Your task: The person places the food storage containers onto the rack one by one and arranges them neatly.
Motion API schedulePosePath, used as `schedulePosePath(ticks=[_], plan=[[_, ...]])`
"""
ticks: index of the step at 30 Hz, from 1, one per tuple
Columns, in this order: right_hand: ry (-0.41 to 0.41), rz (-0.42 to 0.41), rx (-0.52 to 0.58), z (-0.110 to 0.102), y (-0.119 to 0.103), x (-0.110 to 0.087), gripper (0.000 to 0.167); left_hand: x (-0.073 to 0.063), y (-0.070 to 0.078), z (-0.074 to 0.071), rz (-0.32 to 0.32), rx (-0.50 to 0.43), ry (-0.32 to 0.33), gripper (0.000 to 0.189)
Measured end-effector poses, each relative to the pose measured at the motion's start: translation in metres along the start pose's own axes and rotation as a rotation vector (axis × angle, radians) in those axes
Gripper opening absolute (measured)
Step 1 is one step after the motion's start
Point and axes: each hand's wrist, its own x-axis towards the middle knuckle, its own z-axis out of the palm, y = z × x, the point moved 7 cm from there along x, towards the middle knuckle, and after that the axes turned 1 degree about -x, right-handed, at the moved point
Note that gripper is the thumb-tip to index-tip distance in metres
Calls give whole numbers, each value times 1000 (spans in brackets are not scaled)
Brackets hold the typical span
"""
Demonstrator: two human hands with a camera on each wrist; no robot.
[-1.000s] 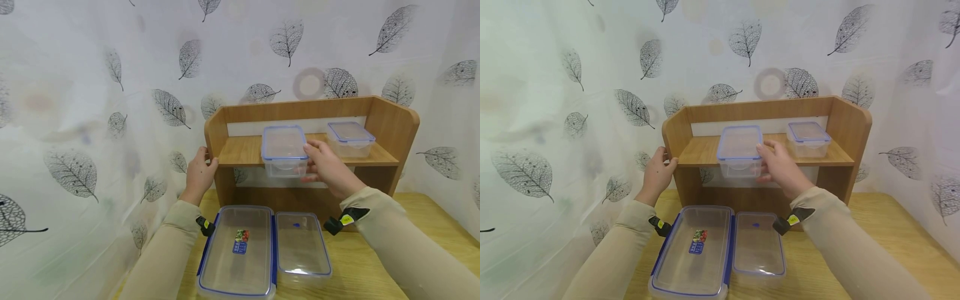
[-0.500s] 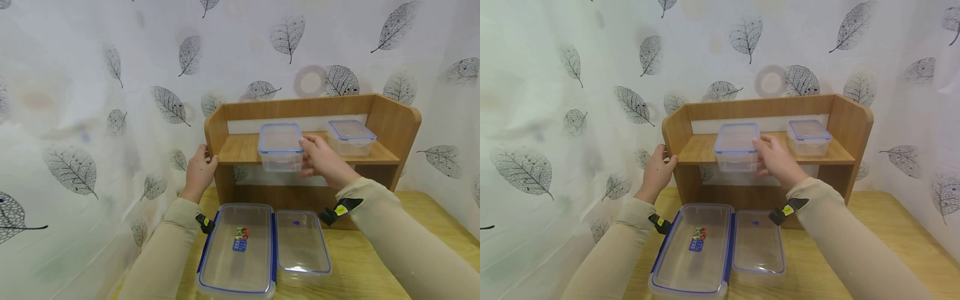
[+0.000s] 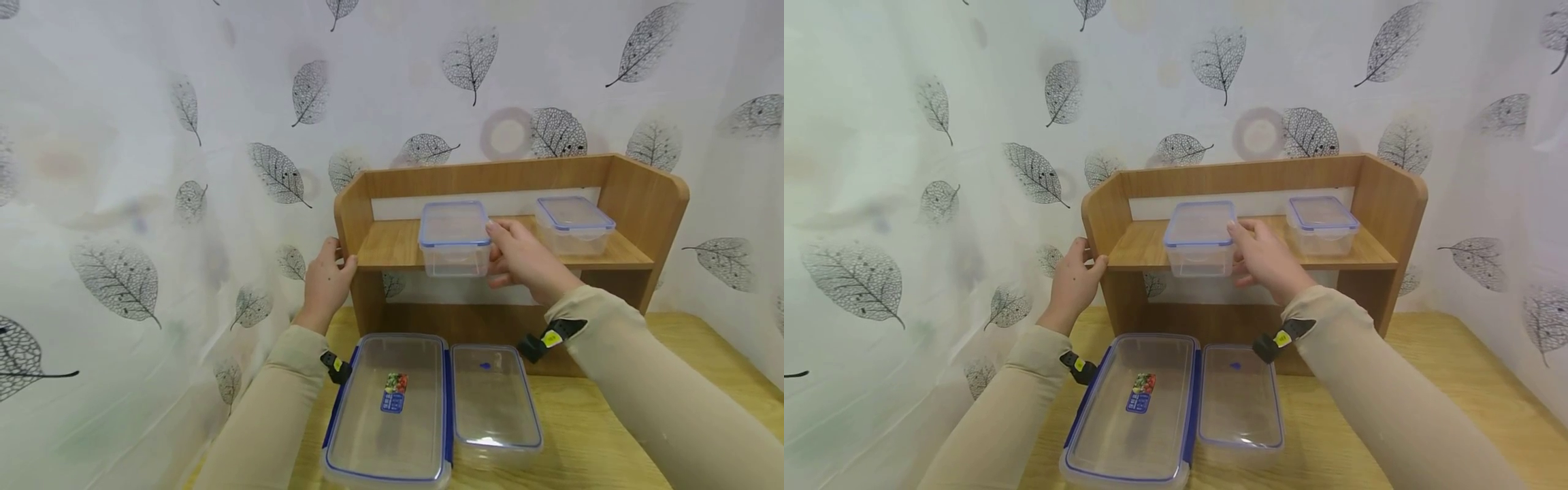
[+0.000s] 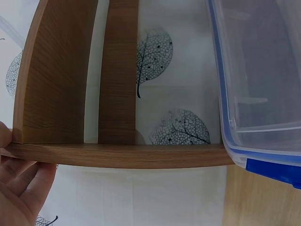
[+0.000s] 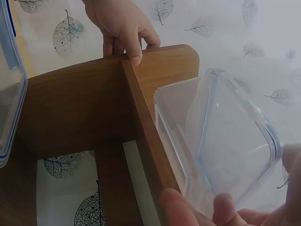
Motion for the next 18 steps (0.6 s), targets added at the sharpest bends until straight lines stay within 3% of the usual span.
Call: schedulePosePath(ticks=[9, 14, 18], plan=[[-4, -157, -162, -3, -5, -23, 68, 0, -1, 1, 10, -10, 5, 34], [65, -302, -377, -3, -18, -42, 65, 0, -2, 1, 2, -7, 6, 34], [129, -464, -539, 3, -28, -56, 61, 0, -1, 0, 6, -4, 10, 33]])
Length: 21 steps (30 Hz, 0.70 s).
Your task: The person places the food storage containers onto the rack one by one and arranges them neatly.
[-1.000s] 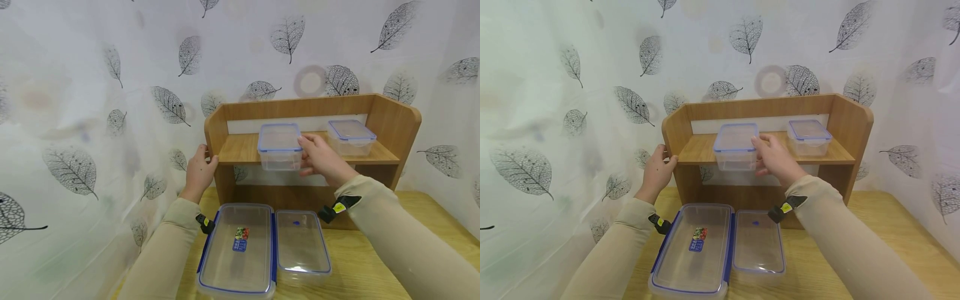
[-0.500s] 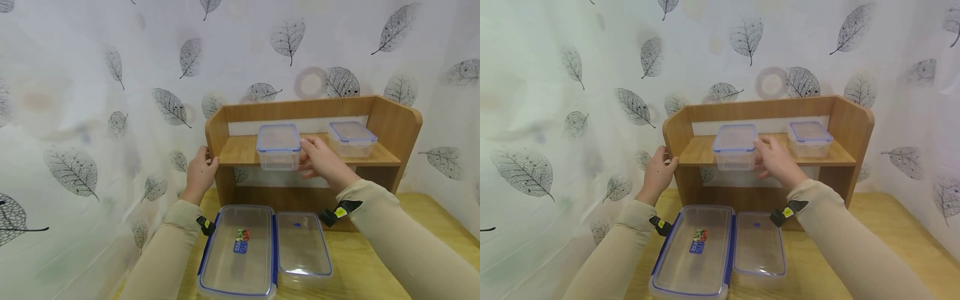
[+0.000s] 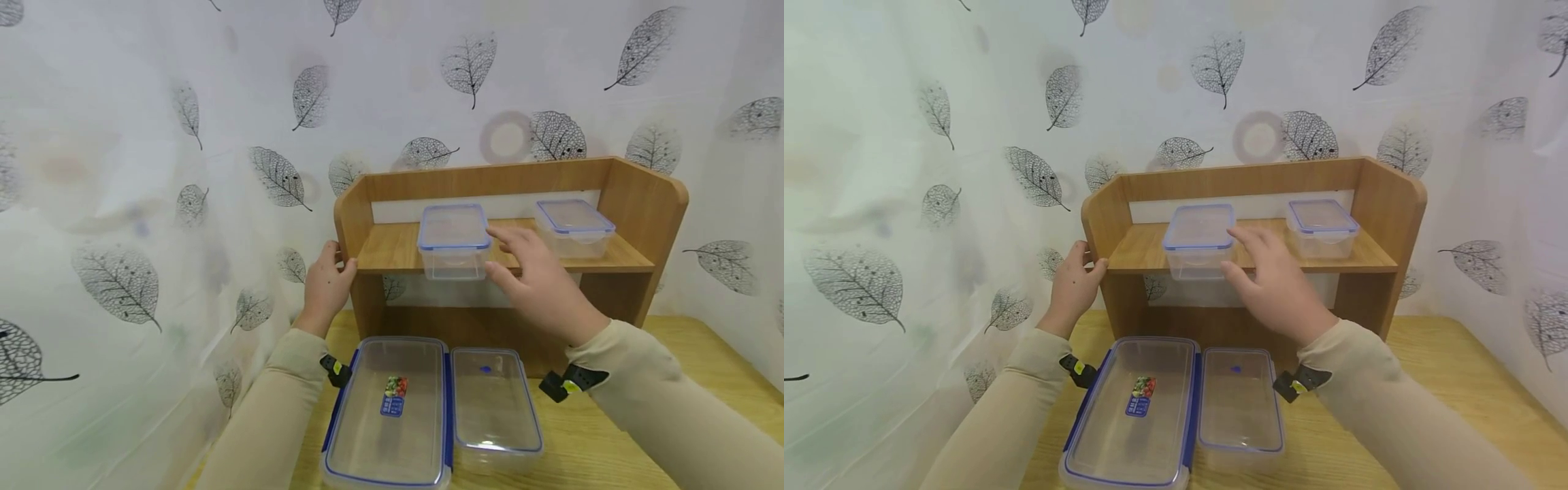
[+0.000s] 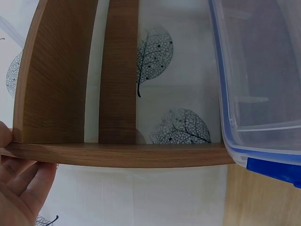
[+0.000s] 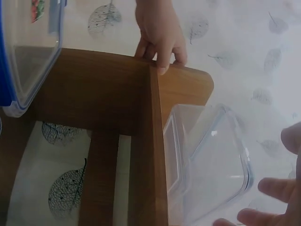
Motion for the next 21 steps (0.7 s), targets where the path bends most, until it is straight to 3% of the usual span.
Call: schedulePosePath(ticks=[7, 10, 15, 21], plan=[[112, -339, -311, 5, -33, -10, 60, -1, 0, -1, 2, 8, 4, 33], [121, -430, -385, 12, -41, -13, 61, -1, 0, -2, 6, 8, 6, 33], [79, -483, -498, 25, -47, -17, 65, -1, 0, -1, 5, 8, 3, 33], [58, -478, -567, 32, -47, -17, 66, -2, 2, -1, 4, 4, -3, 33]])
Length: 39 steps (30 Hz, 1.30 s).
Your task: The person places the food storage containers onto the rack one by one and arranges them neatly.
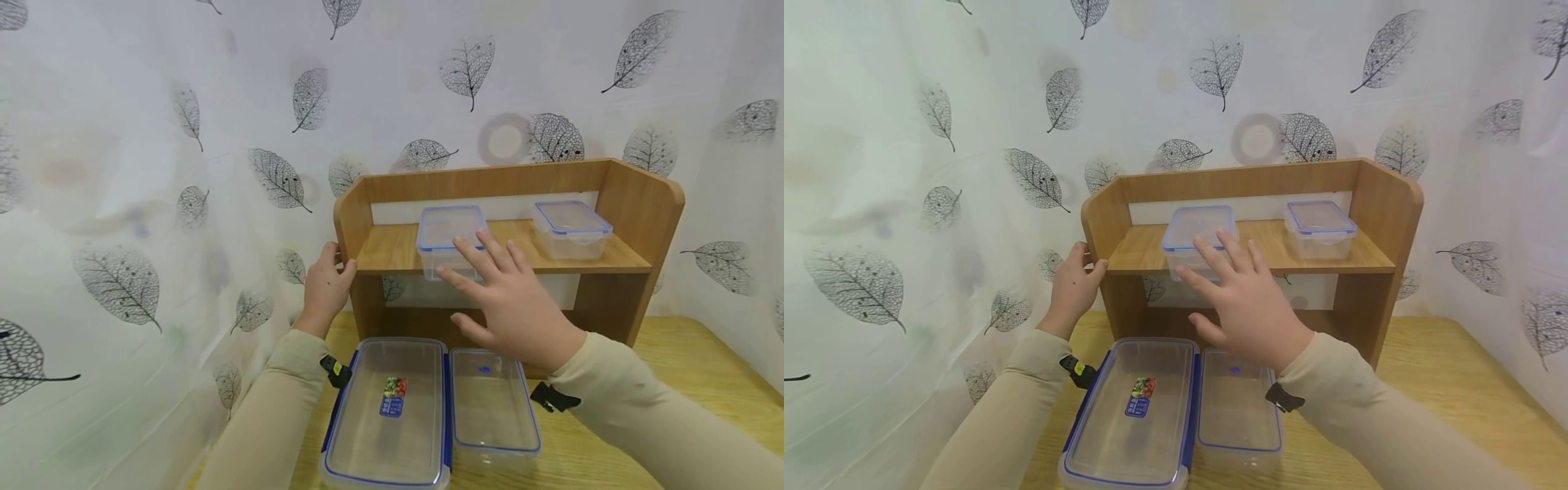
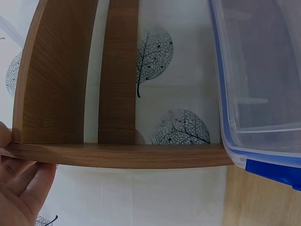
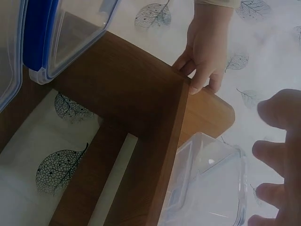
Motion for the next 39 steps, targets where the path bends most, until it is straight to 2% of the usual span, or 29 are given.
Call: schedulePosePath(ticks=[7, 18, 39], plan=[[-15, 27, -32, 5, 3, 1, 63, 1, 0, 0, 8, -1, 8, 32], [6, 52, -64, 15, 10, 4, 62, 1, -1, 1, 6, 6, 6, 33], [-34, 80, -136, 34, 22, 14, 69, 0, -2, 1, 14, 3, 11, 33]])
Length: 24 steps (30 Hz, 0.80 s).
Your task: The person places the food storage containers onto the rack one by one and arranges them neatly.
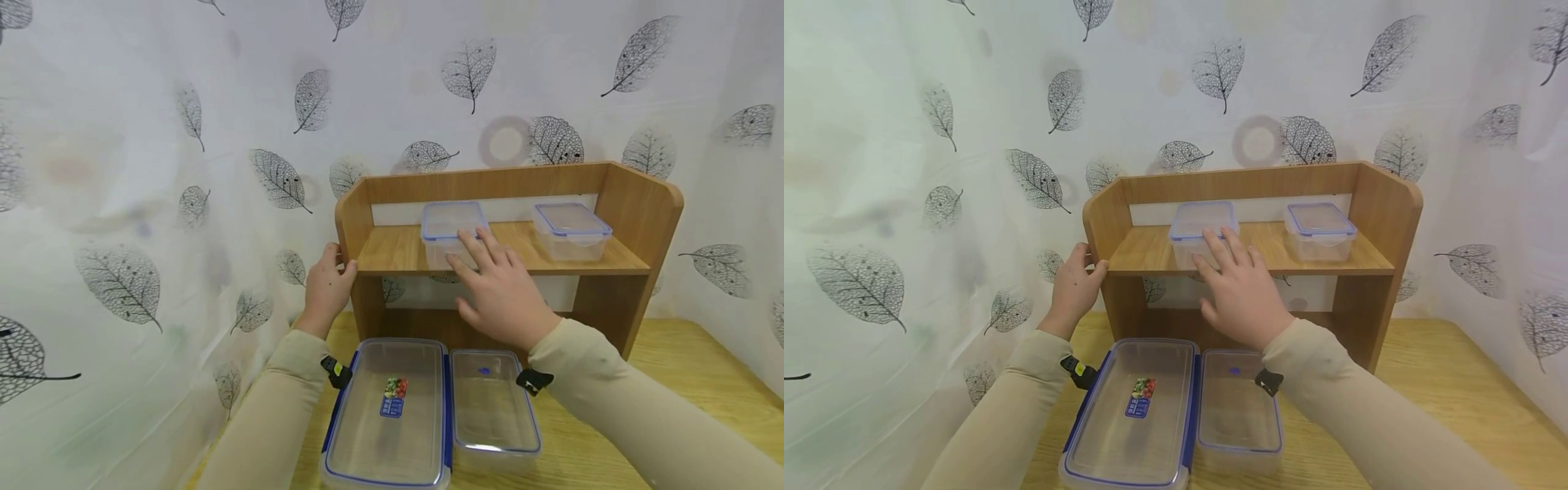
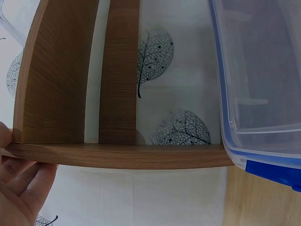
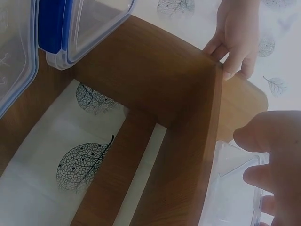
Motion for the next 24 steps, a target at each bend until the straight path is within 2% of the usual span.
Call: schedulePosePath(ticks=[9, 24], plan=[[-39, 28, 47, 7, 6, 3, 69, 0, 0, -1, -6, 2, -2, 33], [-44, 21, 118, 10, 12, 5, 69, -1, 2, -1, -12, 13, -11, 34]])
